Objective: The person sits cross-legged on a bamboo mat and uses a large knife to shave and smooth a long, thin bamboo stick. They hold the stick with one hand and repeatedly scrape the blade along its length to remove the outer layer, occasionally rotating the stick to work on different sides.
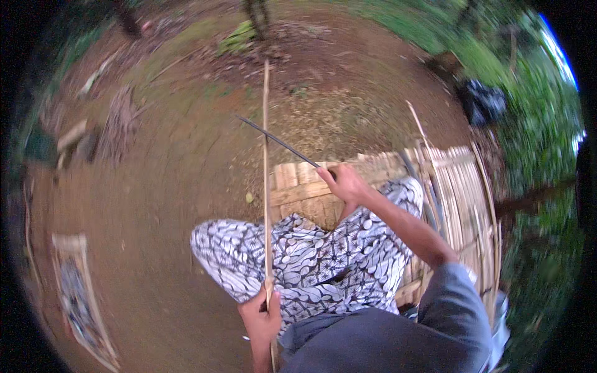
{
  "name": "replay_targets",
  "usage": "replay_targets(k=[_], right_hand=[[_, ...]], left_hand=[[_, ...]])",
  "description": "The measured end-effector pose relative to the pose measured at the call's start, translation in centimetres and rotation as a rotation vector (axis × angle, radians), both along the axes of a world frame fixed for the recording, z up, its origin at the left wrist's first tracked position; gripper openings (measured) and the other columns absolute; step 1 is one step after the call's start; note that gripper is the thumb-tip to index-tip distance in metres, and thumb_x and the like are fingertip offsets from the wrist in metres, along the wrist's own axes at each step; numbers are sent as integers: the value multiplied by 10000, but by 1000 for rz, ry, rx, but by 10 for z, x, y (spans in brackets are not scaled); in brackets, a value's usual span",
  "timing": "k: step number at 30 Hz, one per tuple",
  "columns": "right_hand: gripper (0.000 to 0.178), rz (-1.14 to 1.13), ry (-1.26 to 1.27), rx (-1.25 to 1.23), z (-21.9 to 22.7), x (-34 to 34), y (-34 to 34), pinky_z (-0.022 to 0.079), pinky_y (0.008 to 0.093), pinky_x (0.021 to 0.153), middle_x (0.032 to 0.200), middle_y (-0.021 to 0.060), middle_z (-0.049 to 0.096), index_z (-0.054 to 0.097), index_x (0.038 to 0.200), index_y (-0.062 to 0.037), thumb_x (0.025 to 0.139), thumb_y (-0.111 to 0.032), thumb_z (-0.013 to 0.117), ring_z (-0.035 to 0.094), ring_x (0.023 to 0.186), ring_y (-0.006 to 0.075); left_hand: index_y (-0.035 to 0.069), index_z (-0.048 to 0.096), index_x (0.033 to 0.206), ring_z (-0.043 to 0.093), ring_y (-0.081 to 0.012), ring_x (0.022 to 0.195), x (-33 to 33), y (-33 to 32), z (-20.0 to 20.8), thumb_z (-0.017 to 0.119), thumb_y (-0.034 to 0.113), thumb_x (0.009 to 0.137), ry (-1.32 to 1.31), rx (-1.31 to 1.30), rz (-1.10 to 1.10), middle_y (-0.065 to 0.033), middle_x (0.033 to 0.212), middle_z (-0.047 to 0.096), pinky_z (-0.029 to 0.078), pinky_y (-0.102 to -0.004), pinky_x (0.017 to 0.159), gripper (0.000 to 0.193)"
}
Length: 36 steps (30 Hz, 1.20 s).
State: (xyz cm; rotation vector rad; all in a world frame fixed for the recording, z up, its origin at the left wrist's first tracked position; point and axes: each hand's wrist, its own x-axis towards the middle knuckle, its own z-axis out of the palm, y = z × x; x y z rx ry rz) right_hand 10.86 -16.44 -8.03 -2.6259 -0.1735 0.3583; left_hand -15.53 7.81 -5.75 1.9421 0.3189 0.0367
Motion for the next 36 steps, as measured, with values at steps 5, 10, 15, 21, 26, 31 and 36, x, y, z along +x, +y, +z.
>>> replay_targets(k=[5, 10, 15, 21, 26, 31, 36], right_hand=[[584, 193, -24, 201, 7, -66, 18, 508, 484, 652, 740, 247, 628, 661, 921, -44, 895, -565, 399, 638, 713, 394], [483, 390, -186, 297, 15, -111, 35, 487, 464, 554, 556, 190, 568, 631, 816, -51, 858, -518, 516, 593, 559, 389], [574, 295, -83, 531, 17, -113, 36, 501, 468, 603, 600, 233, 583, 649, 857, 7, 868, -539, 473, 601, 603, 416], [439, 124, -334, 840, 29, -110, 32, 449, 366, 479, 516, 136, 538, 614, 807, -4, 746, -429, 708, 580, 477, 294], [428, 98, -211, 945, 36, -110, 33, 457, 382, 519, 544, 169, 548, 627, 886, 16, 748, -383, 695, 588, 519, 308], [400, 32, -234, 893, 29, -114, 33, 468, 395, 508, 532, 176, 550, 625, 903, 26, 767, -347, 680, 586, 499, 326], [410, 67, -316, 794, 30, -113, 28, 461, 367, 464, 490, 158, 533, 620, 828, 19, 761, -375, 709, 580, 459, 326]], left_hand=[[-53, 640, 1023, 406, -20, 582, 20, -17, -9, 589, 40, 830, -31, -153, 7, 55, 623, 477, 324, -202, 481, 221], [-90, 607, 924, 377, -28, 567, 39, -18, 8, 529, 48, 874, -37, 46, -44, 50, 626, 437, 292, -212, 465, 167], [-108, 593, 953, 384, -45, 568, 43, -26, 10, 547, 56, 869, -143, 102, -77, 43, 625, 424, 301, -226, 464, 190], [-125, 580, 1034, 468, -112, 570, 46, -50, 11, 573, 152, 859, -318, 348, -153, -75, 637, 513, 376, -255, 500, 328], [-94, 566, 1027, 542, -192, 557, 45, -68, -24, 582, 156, 855, -391, 148, -91, -124, 703, 579, 424, -277, 517, 304], [-10, 527, 931, 433, -122, 479, 60, -64, -6, 521, 256, 921, 129, -604, -234, -37, 622, 467, 351, -227, 444, 266], [44, 474, 820, 324, -64, 410, 67, -78, 0, 386, 396, 977, 277, -817, 79, 5, 553, 377, 253, -211, 367, 396]])
